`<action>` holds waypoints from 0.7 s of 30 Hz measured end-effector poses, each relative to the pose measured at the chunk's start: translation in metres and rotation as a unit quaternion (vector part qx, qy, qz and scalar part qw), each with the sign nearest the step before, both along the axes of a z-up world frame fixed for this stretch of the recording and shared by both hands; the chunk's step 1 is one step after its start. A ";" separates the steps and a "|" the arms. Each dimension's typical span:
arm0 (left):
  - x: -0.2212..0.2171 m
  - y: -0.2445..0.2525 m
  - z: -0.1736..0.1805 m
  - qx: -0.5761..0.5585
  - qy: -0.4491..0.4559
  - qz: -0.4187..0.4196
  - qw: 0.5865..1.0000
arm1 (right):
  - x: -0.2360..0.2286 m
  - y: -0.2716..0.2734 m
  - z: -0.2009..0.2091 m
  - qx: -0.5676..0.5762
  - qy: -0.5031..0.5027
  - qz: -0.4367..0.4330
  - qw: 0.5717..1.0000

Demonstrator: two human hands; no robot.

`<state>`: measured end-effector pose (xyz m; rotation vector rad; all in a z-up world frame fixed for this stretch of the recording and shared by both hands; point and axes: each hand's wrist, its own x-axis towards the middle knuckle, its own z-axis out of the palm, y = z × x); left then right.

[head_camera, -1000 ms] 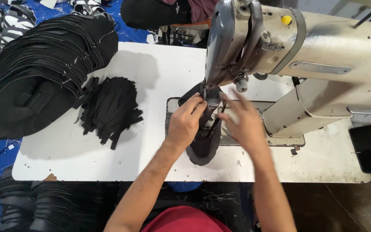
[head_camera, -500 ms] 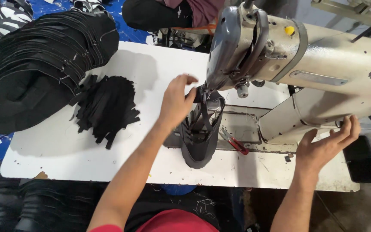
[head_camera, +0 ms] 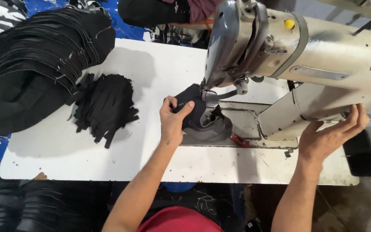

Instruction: The person operates a sewing machine to stitch black fabric onto the upper part of a shoe. They repeatedly pick up the shoe, align it under the needle, and guide it through the machine. The person also uses scissors to trim excess thread and adjusts the machine's tension dial during the process.

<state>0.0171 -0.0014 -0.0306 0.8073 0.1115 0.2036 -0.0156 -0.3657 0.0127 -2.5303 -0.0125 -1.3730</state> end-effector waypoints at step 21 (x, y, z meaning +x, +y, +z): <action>0.016 0.057 -0.007 0.673 -0.216 0.149 0.691 | -0.002 -0.002 -0.015 0.051 0.014 -0.006 0.999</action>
